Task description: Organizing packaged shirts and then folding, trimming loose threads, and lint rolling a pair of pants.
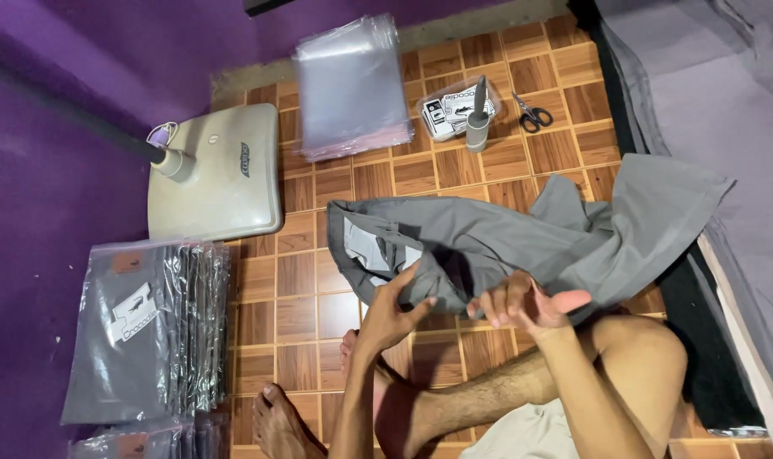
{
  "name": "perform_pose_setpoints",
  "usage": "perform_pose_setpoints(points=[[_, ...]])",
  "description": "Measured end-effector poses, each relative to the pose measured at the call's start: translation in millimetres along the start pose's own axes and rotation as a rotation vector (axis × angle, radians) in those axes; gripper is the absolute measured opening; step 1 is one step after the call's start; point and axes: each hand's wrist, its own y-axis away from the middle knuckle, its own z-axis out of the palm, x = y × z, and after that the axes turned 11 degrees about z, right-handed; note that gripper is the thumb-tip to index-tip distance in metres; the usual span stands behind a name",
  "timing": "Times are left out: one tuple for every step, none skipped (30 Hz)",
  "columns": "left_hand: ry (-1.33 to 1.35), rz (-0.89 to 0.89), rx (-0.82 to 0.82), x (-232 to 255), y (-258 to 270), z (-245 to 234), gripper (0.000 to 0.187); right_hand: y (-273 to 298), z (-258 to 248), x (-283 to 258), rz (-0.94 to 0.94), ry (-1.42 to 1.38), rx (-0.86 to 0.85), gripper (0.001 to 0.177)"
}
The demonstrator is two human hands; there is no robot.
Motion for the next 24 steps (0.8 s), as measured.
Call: perform_pose_setpoints(points=[[-0.045,-0.018,-0.035,5,1,-3,0.057,7,-3,3,0.008,0.054,0.184,0.059],[-0.090,-0.036,-0.074,11,2,-6,0.063,14,-6,5,0.013,0.108,0.370,0.071],[-0.093,-0.033,-0.079,17,1,-7,0.063,25,-20,10,0.007,0.110,0.371,0.071],[-0.084,-0.023,-0.037,24,0,-7,0.060,35,-33,15,0.023,0.159,0.542,0.060],[-0.074,-0.013,0.005,31,-2,-7,0.058,45,-47,19,0.039,0.206,0.714,0.049],[-0.074,-0.009,-0.002,29,0,-10,0.058,44,-48,19,0.032,0.210,0.718,0.049],[-0.086,-0.022,0.009,28,2,-13,0.059,42,-48,19,0.106,0.360,0.890,0.035],[-0.096,-0.035,0.025,26,4,-15,0.061,40,-49,18,0.188,0.512,1.059,0.026],[-0.093,-0.032,0.021,28,2,-18,0.061,35,-46,17,0.185,0.517,1.063,0.026],[-0.119,0.000,0.095,29,2,-20,0.060,30,-42,16,0.323,0.669,1.098,0.030],[-0.144,0.031,0.170,30,2,-23,0.060,26,-37,16,0.464,0.820,1.127,0.037],[-0.142,0.032,0.168,27,2,-26,0.060,17,-25,11,0.464,0.822,1.129,0.037],[-0.159,0.066,0.207,24,3,-30,0.058,8,-13,6,0.592,1.007,1.019,0.051],[-0.176,0.100,0.248,21,3,-34,0.057,-2,-2,2,0.718,1.188,0.893,0.065],[-0.174,0.101,0.249,17,3,-38,0.057,-2,-1,2,0.719,1.190,0.894,0.065],[-0.194,0.126,0.282,11,5,-43,0.054,-2,0,4,0.847,1.398,0.812,0.078],[-0.215,0.151,0.315,6,8,-48,0.052,-1,1,5,0.974,1.603,0.716,0.092],[-0.214,0.149,0.317,-3,8,-53,0.052,-2,2,7,0.976,1.603,0.714,0.092],[-0.227,0.182,0.377,-13,8,-58,0.052,-2,3,8,1.050,1.777,0.749,0.092],[-0.238,0.213,0.439,-22,8,-62,0.053,-3,2,9,1.123,1.955,0.777,0.092],[-0.237,0.210,0.443,-24,10,-70,0.053,3,-6,7,1.125,1.956,0.772,0.092],[-0.192,0.207,0.534,-25,12,-77,0.052,10,-14,5,1.129,1.937,0.855,0.103],[-0.146,0.203,0.624,-26,15,-85,0.051,16,-22,3,1.132,1.916,0.938,0.114],[-0.144,0.203,0.625,-30,14,-96,0.051,18,-24,-3,1.132,1.919,0.938,0.114]])
